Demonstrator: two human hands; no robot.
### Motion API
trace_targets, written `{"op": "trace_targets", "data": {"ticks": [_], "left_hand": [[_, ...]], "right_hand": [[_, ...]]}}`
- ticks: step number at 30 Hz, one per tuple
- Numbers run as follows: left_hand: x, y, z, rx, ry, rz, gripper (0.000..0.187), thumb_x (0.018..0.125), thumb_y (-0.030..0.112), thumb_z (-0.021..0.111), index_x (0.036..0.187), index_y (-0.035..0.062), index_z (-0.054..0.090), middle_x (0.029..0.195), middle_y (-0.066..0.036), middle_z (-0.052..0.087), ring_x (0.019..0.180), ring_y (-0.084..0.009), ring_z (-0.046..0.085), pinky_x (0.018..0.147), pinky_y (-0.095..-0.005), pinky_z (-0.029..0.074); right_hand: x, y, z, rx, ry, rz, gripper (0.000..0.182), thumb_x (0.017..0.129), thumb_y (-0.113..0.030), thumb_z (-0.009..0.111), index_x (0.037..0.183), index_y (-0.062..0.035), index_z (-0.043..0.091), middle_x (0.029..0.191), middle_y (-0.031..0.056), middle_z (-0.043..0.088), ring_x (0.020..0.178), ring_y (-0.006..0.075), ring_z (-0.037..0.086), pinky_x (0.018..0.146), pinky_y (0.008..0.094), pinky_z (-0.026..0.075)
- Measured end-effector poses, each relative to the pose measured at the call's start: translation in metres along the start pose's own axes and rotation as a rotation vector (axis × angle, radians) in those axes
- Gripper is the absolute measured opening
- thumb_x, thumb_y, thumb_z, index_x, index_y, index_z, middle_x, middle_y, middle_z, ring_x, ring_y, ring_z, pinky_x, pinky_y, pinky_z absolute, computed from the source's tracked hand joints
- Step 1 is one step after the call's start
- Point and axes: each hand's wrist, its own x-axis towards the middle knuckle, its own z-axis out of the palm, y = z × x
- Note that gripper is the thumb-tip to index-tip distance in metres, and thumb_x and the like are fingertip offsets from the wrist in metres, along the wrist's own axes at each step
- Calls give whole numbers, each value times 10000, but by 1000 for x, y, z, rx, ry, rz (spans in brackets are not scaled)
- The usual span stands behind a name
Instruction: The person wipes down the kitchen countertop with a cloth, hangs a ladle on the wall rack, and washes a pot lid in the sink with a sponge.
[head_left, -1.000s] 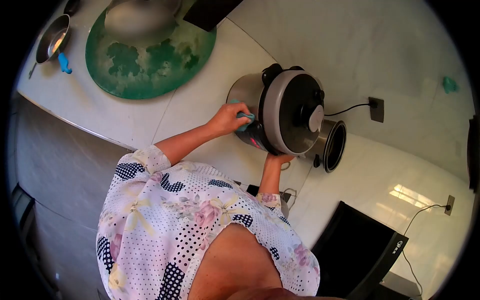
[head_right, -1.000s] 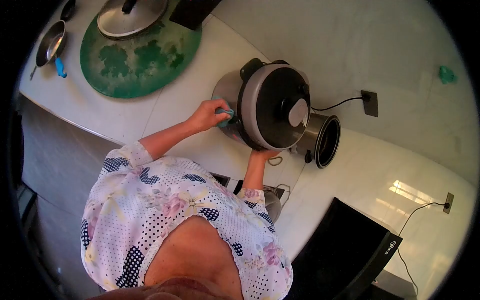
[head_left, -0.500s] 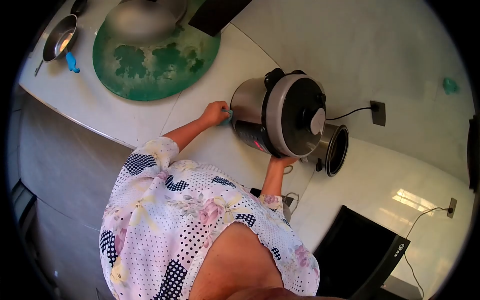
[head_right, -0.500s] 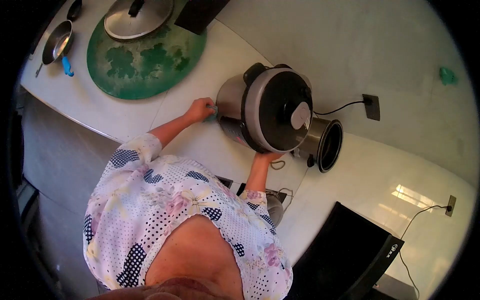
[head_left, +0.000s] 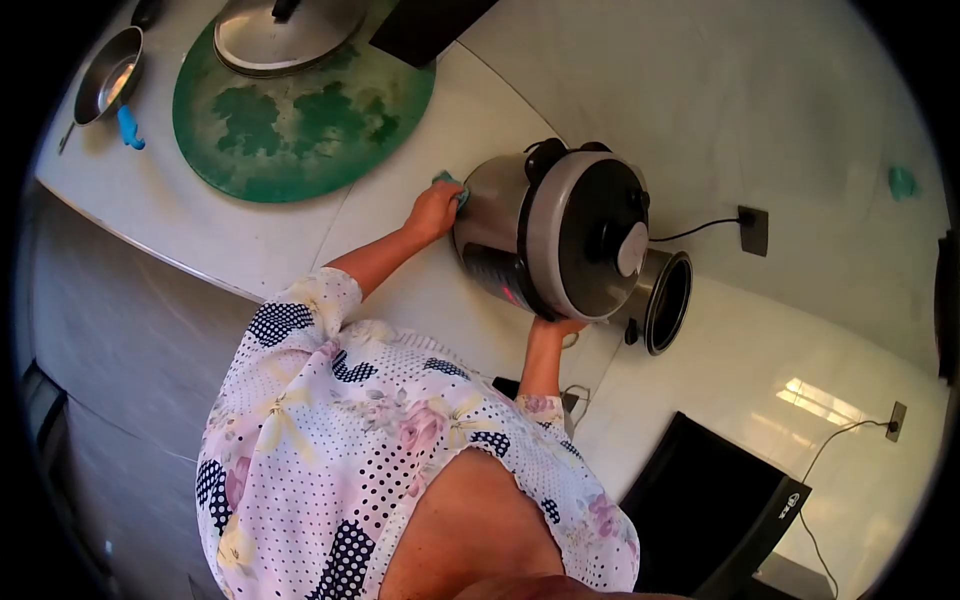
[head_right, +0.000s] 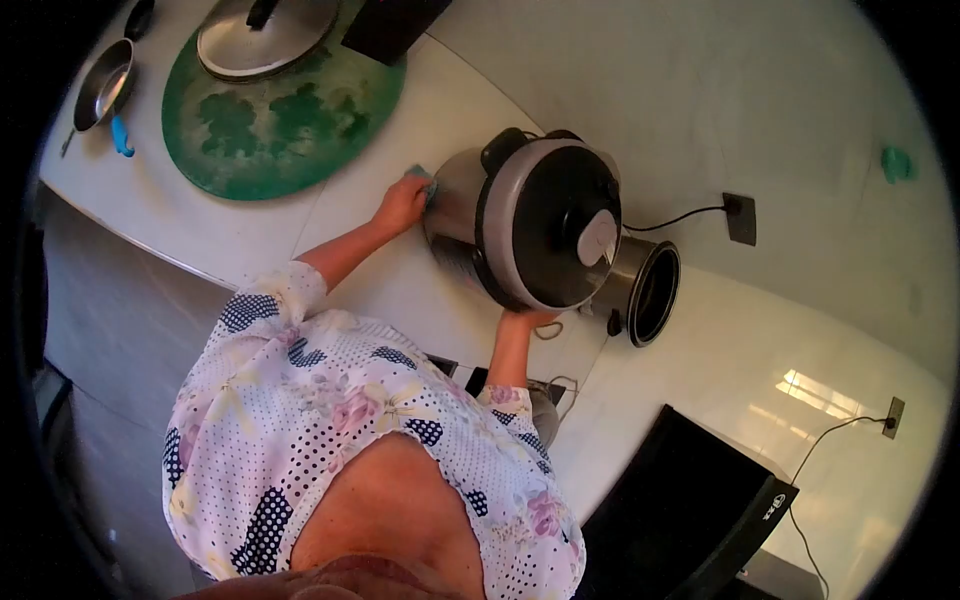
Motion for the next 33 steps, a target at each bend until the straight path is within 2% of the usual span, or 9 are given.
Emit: {"op": "trace_targets", "data": {"ticks": [2, 7, 14, 17, 20, 23, 29, 30, 33], "left_hand": [[5, -11, 1, 12, -97, -11, 189, 811, 44, 527, 977, 24, 613, 977, -176, 582, 901, -367, 562, 787, -435, 451], [52, 71, -18, -180, -77, 181, 219, 840, 41, 505, 1030, 36, 614, 978, -179, 583, 903, -367, 565, 783, -438, 448], [38, 4, -1, -18, -80, 63, 209, 835, 71, 512, 1012, 20, 611, 965, -205, 593, 875, -399, 569, 762, -448, 459], [24, -24, -24, 372, -679, -82, 217, 811, 70, 529, 1005, 19, 613, 954, -227, 592, 902, -408, 563, 764, -466, 456], [13, -35, -30, 196, -170, -37, 154, 784, 38, 528, 919, 0, 592, 935, -224, 587, 857, -411, 575, 726, -483, 461], [54, -8, -35, 222, -19, 27, 127, 756, 45, 554, 866, 8, 607, 901, -212, 590, 859, -385, 578, 723, -473, 465], [127, -48, -6, 474, -203, 441, 120, 717, 68, 599, 830, 55, 635, 903, -107, 604, 891, -298, 585, 726, -414, 486], [125, -50, -6, 629, -400, 367, 144, 732, 44, 577, 863, 54, 636, 930, -91, 597, 943, -295, 569, 783, -400, 470], [87, -71, 13, 353, -293, 522, 148, 750, 40, 537, 884, 8, 592, 927, -172, 587, 931, -379, 532, 815, -419, 444]], "right_hand": [[-6, -4, 10, -31, 10, 7, 443, 976, -288, 362, 1302, 8, 408, 1322, 148, 469, 1149, 299, 511, 994, 403, 454], [-3, -1, -2, 46, -53, 18, 442, 976, -286, 363, 1307, 5, 402, 1327, 148, 464, 1148, 300, 511, 987, 403, 462], [6, 6, -18, 50, -71, 51, 443, 978, -288, 361, 1313, 0, 396, 1330, 144, 462, 1144, 294, 515, 988, 394, 461], [10, 8, -18, 59, -40, 30, 442, 983, -290, 345, 1321, -9, 390, 1329, 134, 466, 1148, 283, 511, 995, 381, 450], [5, 5, -5, -16, -9, -24, 440, 989, -294, 322, 1324, -16, 390, 1326, 126, 471, 1158, 272, 502, 1004, 374, 435], [13, 10, -17, 38, -61, -27, 442, 986, -299, 339, 1321, -16, 395, 1321, 124, 476, 1161, 270, 501, 1001, 380, 437], [4, 2, -8, 141, -52, 64, 443, 976, -295, 366, 1316, -12, 403, 1322, 136, 472, 1152, 278, 511, 985, 390, 458], [-2, 1, -1, 87, -23, 33, 442, 976, -291, 364, 1316, -11, 402, 1320, 138, 473, 1151, 280, 511, 984, 390, 459], [-14, -7, 14, -10, 29, -17, 438, 976, -283, 360, 1317, -10, 400, 1317, 141, 474, 1150, 284, 512, 981, 390, 463]]}}
